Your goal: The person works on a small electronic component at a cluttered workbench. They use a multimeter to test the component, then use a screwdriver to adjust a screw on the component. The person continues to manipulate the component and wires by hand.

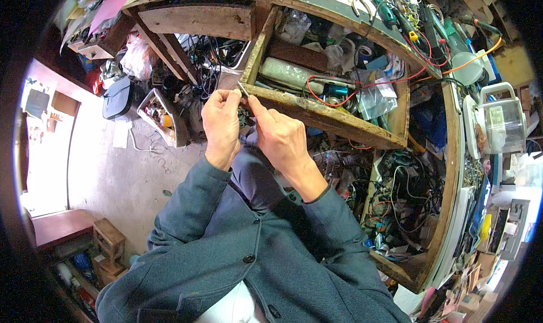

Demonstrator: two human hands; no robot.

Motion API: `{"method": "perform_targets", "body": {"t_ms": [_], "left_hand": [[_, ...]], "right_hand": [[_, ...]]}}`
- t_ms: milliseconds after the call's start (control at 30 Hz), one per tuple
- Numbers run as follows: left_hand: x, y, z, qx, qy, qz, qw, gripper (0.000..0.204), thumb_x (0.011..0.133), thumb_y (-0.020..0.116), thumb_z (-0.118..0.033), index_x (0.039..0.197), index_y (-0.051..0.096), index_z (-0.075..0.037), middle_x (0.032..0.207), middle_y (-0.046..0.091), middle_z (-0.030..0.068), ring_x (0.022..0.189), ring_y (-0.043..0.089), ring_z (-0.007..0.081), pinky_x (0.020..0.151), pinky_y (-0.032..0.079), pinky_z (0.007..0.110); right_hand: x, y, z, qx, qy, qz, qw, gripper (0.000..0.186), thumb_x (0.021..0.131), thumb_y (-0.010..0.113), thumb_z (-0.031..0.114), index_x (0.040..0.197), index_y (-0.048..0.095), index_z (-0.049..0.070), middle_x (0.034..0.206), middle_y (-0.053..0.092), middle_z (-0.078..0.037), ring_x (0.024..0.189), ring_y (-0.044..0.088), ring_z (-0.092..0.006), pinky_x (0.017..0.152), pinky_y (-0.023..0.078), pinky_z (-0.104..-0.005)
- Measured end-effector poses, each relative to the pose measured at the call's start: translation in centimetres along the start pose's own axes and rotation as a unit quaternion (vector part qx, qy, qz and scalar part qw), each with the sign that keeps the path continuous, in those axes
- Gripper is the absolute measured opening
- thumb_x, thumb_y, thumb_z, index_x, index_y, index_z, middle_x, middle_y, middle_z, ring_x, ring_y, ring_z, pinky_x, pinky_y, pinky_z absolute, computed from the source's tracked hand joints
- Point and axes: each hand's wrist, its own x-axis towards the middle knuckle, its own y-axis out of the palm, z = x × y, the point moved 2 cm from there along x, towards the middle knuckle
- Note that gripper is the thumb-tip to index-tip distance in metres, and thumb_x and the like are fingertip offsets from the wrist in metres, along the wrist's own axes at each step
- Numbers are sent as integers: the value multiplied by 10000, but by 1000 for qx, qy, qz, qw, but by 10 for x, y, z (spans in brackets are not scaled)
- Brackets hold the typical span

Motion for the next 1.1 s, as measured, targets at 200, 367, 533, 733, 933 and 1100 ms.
{"method": "perform_targets", "body": {"t_ms": [200,367,533,733,933,1100], "left_hand": [[-2,0,-4,38,10,-4,999,127,943,643,-89,871,604,8,789,646,37,683,575,71,627,464,217],[2,0,0,30,11,-3,999,140,939,641,-99,876,612,22,780,660,52,680,588,79,623,470,225],[4,0,-1,52,29,0,998,144,943,637,-99,875,608,25,771,662,56,662,600,88,614,476,225],[-1,1,-4,36,0,-6,999,151,939,637,-97,861,608,28,782,664,63,682,600,91,634,476,224],[-1,2,-8,32,6,-9,999,145,938,636,-96,855,607,20,775,662,62,680,604,96,636,480,229],[2,1,-5,41,28,4,999,150,934,641,-102,851,615,20,773,667,63,675,599,91,627,472,228]], "right_hand": [[7,1,1,-30,-16,17,999,529,741,646,-17,1266,630,42,665,562,-87,575,604,-246,520,499,-369],[1,-2,1,-45,-10,16,999,484,755,625,12,1237,643,45,660,557,-79,571,607,-244,513,498,-378],[13,2,-1,-37,-21,14,999,524,745,629,17,1268,610,41,663,553,-80,575,610,-258,521,502,-378],[-3,-5,1,-65,-19,28,997,513,727,634,18,1240,636,37,653,542,-70,578,609,-233,511,501,-368],[6,-4,1,-68,-36,26,997,497,737,626,28,1233,640,37,650,536,-61,573,604,-235,500,498,-369],[9,-5,1,-72,-47,26,996,514,731,629,31,1245,630,29,666,544,-60,592,612,-225,504,499,-358]]}}
